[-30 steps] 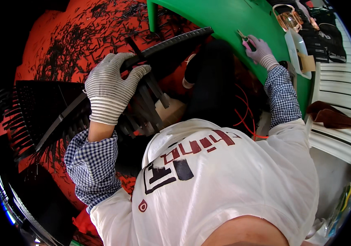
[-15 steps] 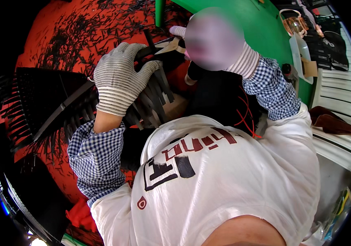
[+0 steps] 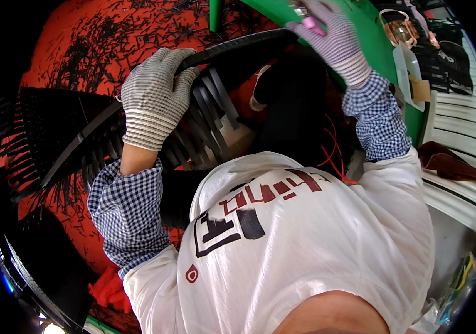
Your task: The person staples a black bamboo mat to a dark frame by hand, using a pneumatic stapler and pliers to secure the mat's edge.
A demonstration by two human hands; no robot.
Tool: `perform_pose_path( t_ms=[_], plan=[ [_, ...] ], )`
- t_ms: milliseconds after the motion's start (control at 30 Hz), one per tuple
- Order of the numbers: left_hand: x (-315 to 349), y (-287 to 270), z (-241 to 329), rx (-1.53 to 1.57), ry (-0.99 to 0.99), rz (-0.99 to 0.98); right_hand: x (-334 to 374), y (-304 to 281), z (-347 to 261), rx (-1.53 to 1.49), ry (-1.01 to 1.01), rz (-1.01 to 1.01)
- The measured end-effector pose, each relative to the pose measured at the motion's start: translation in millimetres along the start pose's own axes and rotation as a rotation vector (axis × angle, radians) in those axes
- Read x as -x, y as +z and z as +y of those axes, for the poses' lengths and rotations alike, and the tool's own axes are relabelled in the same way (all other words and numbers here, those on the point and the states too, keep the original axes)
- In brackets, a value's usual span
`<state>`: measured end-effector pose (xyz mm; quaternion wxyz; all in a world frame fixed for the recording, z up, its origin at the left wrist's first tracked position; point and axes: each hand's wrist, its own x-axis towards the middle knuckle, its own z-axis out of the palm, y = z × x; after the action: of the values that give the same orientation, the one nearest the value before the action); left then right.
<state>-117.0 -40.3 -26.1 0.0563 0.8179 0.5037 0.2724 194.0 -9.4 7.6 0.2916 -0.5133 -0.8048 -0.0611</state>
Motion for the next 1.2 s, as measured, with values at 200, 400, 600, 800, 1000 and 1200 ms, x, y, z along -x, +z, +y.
perform_pose_path(
  t_ms=[200,400,600,800,1000,1200],
  plan=[
    [-4,-2,7,0.024,-0.003,-0.030,96,19,185,0.456,0.481,-0.250],
    [-2,0,14,0.048,-0.022,0.020,118,16,178,0.574,0.535,-0.255],
    [3,-7,19,-0.002,-0.065,-0.025,20,2,-15,-0.056,-0.196,-0.010],
    [17,-13,17,-0.020,-0.090,0.010,18,46,-52,-0.237,-0.331,-0.130],
    [54,-17,12,-0.070,-0.063,-0.012,56,57,-71,-0.195,-0.326,-0.048],
    [71,-24,18,-0.003,0.012,-0.200,83,52,-75,-0.113,-0.353,-0.099]
  ],
)
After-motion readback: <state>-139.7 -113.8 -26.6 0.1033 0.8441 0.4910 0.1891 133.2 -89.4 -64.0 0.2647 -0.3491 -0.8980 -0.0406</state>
